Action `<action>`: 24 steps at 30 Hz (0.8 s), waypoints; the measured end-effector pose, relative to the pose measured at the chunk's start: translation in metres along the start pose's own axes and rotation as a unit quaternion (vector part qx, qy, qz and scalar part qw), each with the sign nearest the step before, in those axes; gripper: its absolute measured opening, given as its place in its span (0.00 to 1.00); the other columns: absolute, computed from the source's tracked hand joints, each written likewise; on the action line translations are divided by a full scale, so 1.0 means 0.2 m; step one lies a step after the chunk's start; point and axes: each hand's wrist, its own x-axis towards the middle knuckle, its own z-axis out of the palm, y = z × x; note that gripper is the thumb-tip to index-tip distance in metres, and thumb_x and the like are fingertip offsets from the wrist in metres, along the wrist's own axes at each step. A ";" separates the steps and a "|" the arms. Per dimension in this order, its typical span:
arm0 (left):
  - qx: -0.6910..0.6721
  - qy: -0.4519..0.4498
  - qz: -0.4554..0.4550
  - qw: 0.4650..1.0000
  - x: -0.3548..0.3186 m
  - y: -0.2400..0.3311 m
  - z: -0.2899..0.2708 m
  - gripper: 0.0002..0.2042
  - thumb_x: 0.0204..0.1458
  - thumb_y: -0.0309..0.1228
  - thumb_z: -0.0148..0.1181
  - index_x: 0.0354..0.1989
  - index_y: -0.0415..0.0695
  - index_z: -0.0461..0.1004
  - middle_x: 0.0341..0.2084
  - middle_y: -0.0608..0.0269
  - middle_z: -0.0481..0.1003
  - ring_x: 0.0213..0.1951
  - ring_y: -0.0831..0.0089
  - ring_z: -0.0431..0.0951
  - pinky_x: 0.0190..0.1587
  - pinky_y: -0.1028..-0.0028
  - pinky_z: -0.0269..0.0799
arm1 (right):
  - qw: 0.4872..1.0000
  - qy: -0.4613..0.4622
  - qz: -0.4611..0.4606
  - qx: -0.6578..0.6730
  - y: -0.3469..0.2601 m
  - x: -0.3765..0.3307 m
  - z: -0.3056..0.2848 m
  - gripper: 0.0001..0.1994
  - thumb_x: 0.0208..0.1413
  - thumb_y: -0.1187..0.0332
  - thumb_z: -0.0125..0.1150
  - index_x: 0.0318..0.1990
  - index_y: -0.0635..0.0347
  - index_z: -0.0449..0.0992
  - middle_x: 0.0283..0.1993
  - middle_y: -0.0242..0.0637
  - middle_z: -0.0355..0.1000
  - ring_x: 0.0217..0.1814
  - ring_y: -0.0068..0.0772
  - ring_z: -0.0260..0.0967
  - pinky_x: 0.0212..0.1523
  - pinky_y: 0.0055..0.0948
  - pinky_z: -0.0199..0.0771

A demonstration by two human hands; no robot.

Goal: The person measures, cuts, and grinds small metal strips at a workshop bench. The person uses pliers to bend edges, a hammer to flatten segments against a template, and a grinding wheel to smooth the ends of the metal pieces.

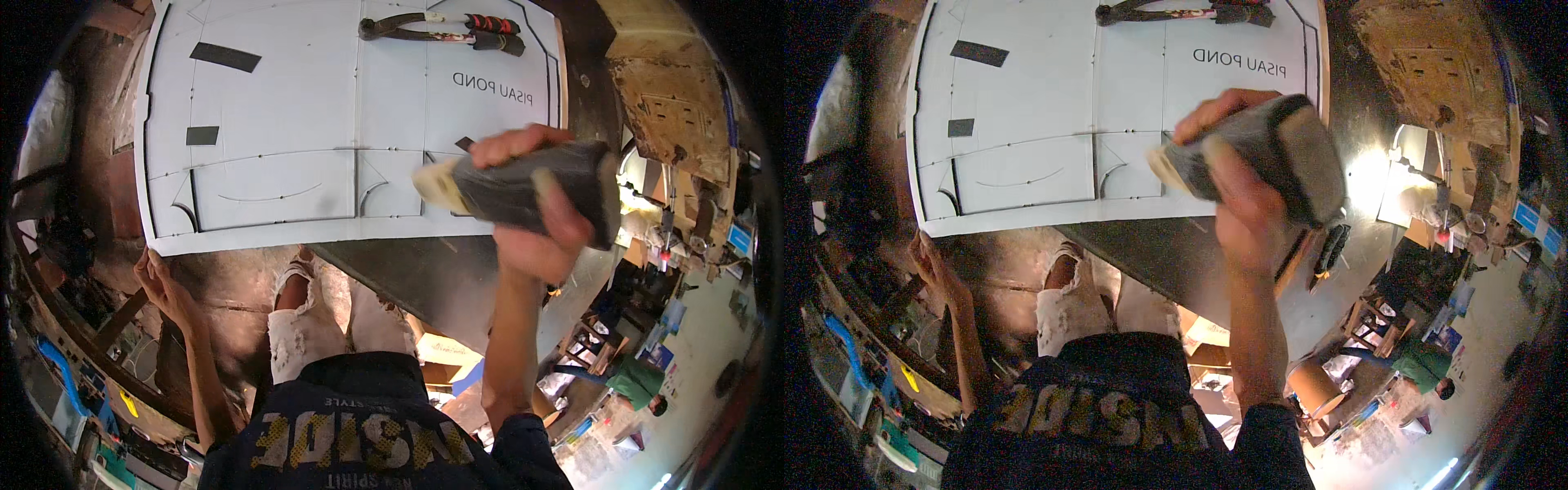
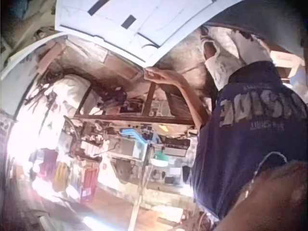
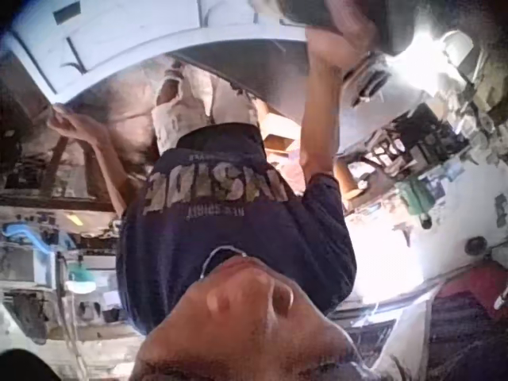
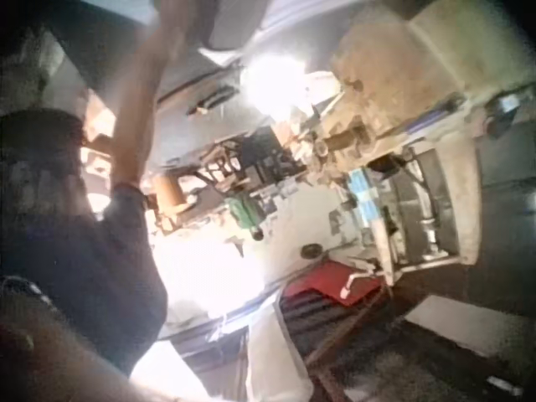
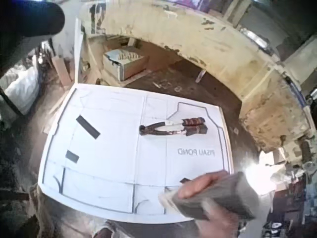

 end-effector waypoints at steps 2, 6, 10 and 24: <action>0.000 -0.002 -0.024 1.000 -0.01 0.00 -0.02 0.16 0.67 0.42 0.48 0.52 0.41 0.68 0.43 0.61 0.73 0.47 0.73 0.70 0.55 0.70 0.61 | 0.991 -0.042 -0.064 -0.112 -0.01 -0.06 -0.11 0.19 0.48 0.50 0.62 0.37 0.55 0.73 0.33 0.36 0.70 0.36 0.35 0.67 0.40 0.46 0.66; -0.087 0.036 -0.145 0.985 -0.05 0.08 0.06 0.18 0.67 0.41 0.47 0.57 0.41 0.67 0.48 0.59 0.72 0.51 0.70 0.70 0.56 0.68 0.62 | 0.959 -0.084 -0.102 -0.251 0.06 -0.18 -0.23 0.18 0.49 0.51 0.62 0.38 0.57 0.74 0.35 0.36 0.70 0.37 0.35 0.67 0.42 0.45 0.67; -0.307 0.000 -0.247 0.919 -0.09 0.13 0.10 0.22 0.66 0.41 0.47 0.62 0.38 0.64 0.50 0.59 0.72 0.51 0.70 0.69 0.56 0.68 0.62 | 0.979 0.164 0.122 -0.005 -0.07 -0.18 -0.17 0.23 0.53 0.56 0.59 0.49 0.66 0.73 0.40 0.42 0.72 0.41 0.36 0.70 0.44 0.41 0.71; -0.079 0.054 -0.226 0.969 0.54 0.06 0.06 0.22 0.63 0.44 0.53 0.60 0.43 0.70 0.48 0.63 0.73 0.51 0.70 0.71 0.56 0.68 0.65 | 0.629 0.093 0.153 -0.756 -0.03 -0.86 -0.87 0.29 0.57 0.52 0.65 0.55 0.68 0.66 0.42 0.47 0.69 0.42 0.42 0.70 0.43 0.40 0.72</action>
